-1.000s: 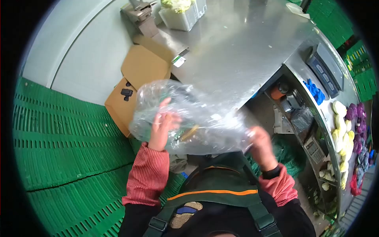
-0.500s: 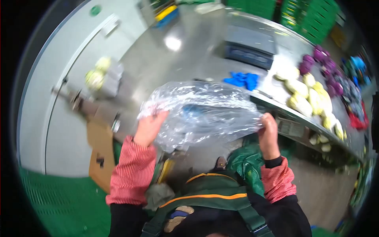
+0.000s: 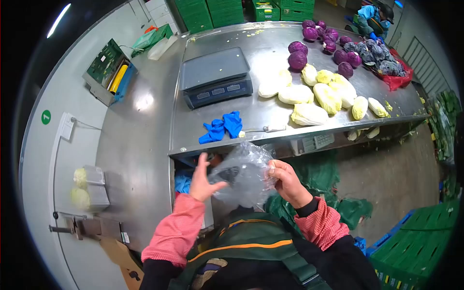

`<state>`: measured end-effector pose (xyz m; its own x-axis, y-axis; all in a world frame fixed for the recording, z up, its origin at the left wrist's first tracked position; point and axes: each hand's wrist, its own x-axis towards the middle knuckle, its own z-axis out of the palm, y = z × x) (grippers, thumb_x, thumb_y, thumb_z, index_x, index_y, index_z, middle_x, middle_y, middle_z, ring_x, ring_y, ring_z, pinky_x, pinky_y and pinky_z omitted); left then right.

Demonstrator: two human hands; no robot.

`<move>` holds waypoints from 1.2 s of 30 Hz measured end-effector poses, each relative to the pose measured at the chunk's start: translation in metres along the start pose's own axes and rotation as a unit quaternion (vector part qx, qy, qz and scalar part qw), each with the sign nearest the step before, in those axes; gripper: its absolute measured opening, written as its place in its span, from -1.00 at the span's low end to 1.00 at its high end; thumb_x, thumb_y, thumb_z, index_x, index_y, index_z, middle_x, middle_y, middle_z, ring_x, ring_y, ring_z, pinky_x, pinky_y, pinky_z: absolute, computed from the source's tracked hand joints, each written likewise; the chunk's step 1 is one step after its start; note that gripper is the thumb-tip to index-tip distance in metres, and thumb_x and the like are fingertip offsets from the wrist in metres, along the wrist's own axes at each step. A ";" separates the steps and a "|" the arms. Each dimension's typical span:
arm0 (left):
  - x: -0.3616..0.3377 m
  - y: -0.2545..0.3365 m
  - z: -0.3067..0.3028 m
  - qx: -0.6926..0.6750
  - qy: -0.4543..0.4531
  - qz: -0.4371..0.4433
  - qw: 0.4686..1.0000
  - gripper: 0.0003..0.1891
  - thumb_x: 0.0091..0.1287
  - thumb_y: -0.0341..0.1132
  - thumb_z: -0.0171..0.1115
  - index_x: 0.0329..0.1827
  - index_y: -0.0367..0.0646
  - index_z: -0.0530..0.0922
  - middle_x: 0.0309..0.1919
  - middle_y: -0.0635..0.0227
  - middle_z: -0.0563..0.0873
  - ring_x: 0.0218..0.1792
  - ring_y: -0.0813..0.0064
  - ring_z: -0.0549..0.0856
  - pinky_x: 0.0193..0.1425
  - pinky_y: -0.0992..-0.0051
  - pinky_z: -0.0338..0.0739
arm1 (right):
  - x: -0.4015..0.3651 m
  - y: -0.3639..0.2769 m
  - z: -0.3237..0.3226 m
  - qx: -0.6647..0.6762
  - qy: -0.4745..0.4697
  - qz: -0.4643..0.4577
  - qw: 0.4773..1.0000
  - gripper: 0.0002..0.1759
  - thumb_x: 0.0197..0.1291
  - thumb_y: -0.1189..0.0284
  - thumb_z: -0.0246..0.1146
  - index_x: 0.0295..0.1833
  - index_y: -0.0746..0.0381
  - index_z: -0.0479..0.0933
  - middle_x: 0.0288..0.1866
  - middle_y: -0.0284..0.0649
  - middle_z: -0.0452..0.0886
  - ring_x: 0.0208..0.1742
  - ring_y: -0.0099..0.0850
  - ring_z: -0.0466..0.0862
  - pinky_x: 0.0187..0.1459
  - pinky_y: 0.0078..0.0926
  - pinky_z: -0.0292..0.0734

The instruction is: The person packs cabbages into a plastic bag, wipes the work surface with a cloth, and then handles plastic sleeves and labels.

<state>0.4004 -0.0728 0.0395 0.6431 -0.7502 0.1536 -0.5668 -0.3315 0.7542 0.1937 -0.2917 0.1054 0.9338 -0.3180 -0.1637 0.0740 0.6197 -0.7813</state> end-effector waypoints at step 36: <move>0.354 0.212 -0.141 -0.186 0.266 0.039 0.945 -0.85 0.48 -0.23 0.12 -0.22 -0.08 0.49 -0.57 0.60 0.39 -0.61 0.78 0.33 -0.56 0.69 0.23 | 0.167 -0.157 -0.256 -0.810 -0.009 -0.026 0.585 0.01 -0.29 0.14 0.52 0.36 0.23 0.32 -0.09 0.03 0.51 0.03 0.00 0.54 0.08 -0.15 0.48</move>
<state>0.5805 -0.3280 0.3432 0.8310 -0.3378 0.4419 -0.4660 0.0108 0.8847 0.2488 -0.6259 0.0470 0.9494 -0.2905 -0.1193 -0.3139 -0.8895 -0.3322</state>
